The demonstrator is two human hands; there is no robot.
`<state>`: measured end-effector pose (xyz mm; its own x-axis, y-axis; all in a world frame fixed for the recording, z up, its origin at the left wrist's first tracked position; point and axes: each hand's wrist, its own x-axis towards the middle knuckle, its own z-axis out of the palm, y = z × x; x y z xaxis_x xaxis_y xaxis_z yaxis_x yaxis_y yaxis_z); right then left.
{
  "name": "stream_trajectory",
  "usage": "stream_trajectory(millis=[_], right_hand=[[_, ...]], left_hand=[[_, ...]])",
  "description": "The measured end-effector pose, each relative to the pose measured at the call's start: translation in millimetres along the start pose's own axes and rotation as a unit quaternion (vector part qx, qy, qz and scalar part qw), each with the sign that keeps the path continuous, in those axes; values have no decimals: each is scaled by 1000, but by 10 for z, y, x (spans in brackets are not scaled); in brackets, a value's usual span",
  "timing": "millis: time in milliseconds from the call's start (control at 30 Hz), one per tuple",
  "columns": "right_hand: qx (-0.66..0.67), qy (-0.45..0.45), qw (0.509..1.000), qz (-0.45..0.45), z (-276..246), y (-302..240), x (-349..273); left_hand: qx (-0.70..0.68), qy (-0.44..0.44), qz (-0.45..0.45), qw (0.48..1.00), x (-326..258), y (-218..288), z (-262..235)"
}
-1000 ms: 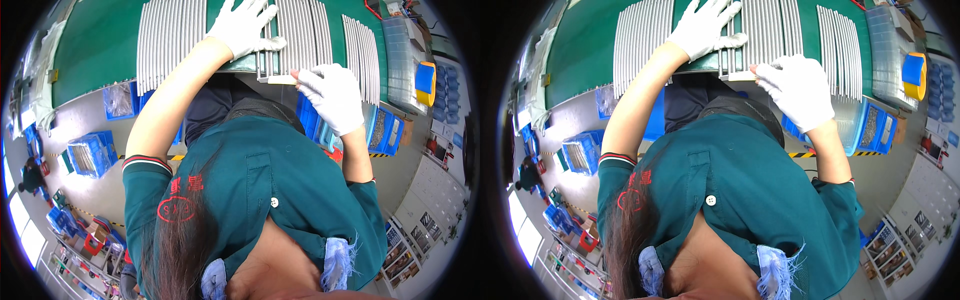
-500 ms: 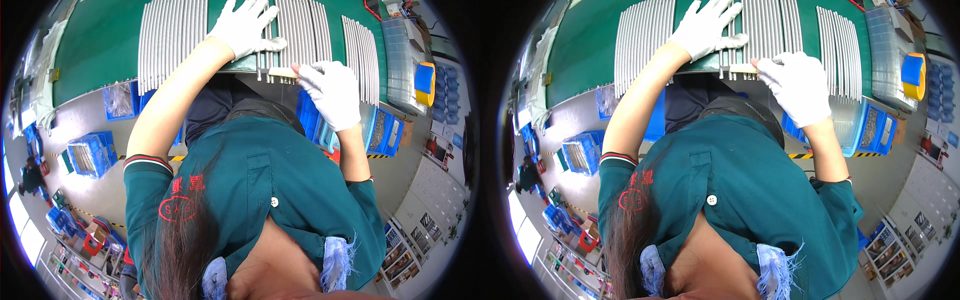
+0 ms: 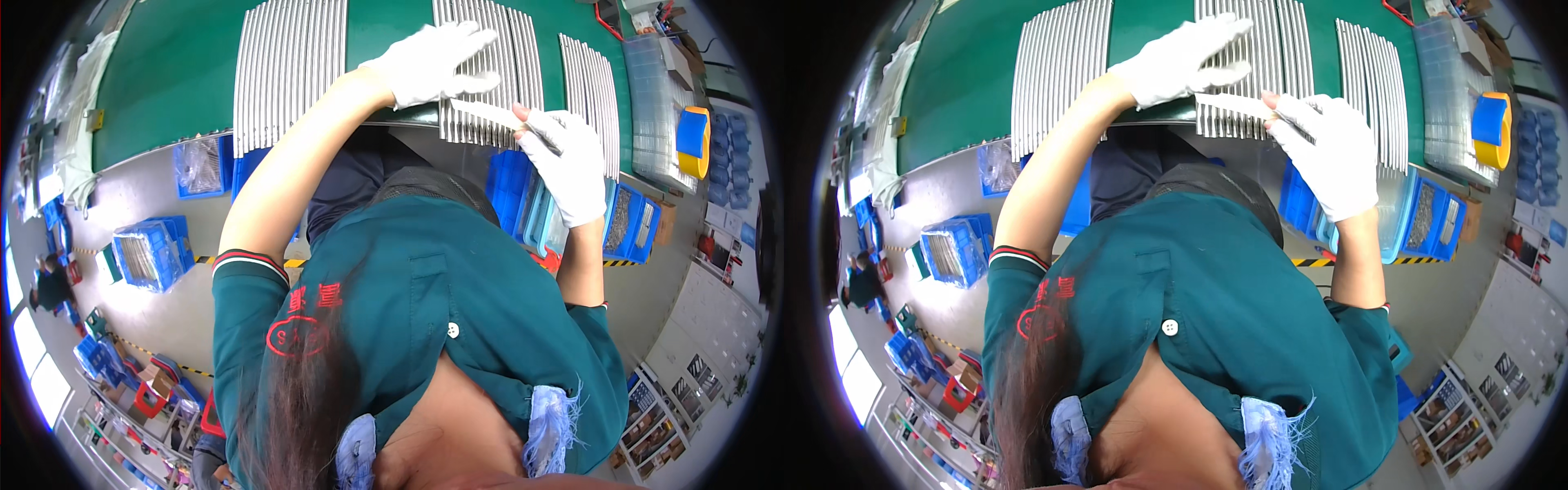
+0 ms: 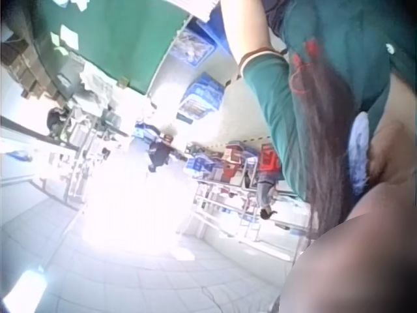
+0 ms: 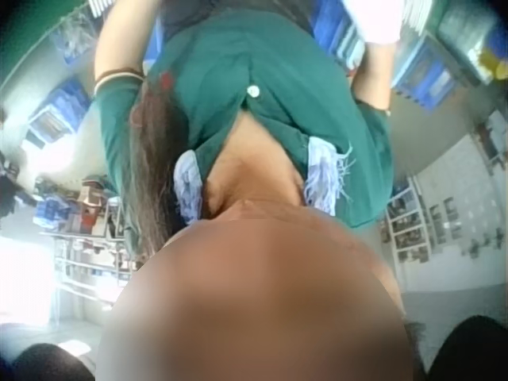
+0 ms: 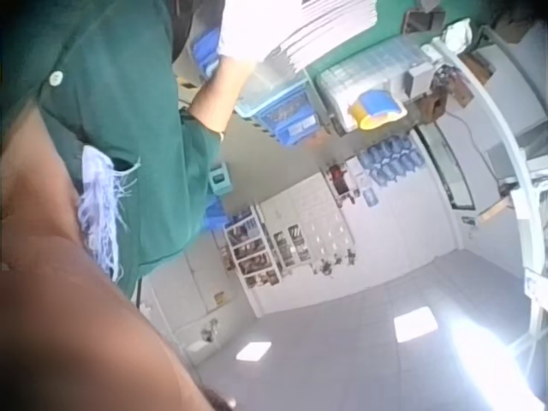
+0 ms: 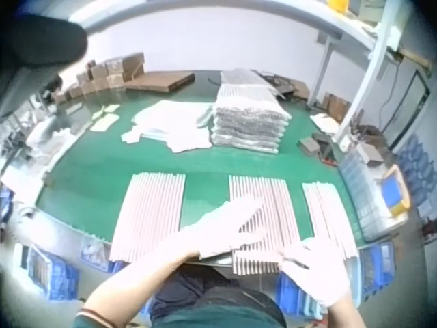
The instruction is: Arranging and aligning thin metal tubes on a green assembly table using a wooden spacer tool.
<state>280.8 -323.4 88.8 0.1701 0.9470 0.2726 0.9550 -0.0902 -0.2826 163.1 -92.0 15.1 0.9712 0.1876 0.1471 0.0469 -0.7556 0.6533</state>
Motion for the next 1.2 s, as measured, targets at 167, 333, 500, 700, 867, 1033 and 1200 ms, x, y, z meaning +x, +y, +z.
stream_trajectory(millis=[167,333,500,700,867,1033,1200], right_hand=[[14,-61,994,87,26,25,-126],[17,-74,995,61,96,-3,-105],[2,-49,998,-38,175,-107,-4],[-26,-62,994,-86,150,-87,-59],[-36,-79,989,-118,243,-42,-68],[-35,-83,989,-121,268,-20,-81],[-46,-54,986,-150,261,-10,-66]], left_hand=[[134,8,-111,985,-203,-236,-679],[345,-58,-178,920,-557,-128,-992],[261,-79,-207,940,-423,-29,-685],[241,-94,-126,958,-329,-25,-719],[218,-95,-111,965,-304,-4,-515],[216,-95,-110,966,-237,96,-502],[218,-78,-113,966,-219,41,-412]])
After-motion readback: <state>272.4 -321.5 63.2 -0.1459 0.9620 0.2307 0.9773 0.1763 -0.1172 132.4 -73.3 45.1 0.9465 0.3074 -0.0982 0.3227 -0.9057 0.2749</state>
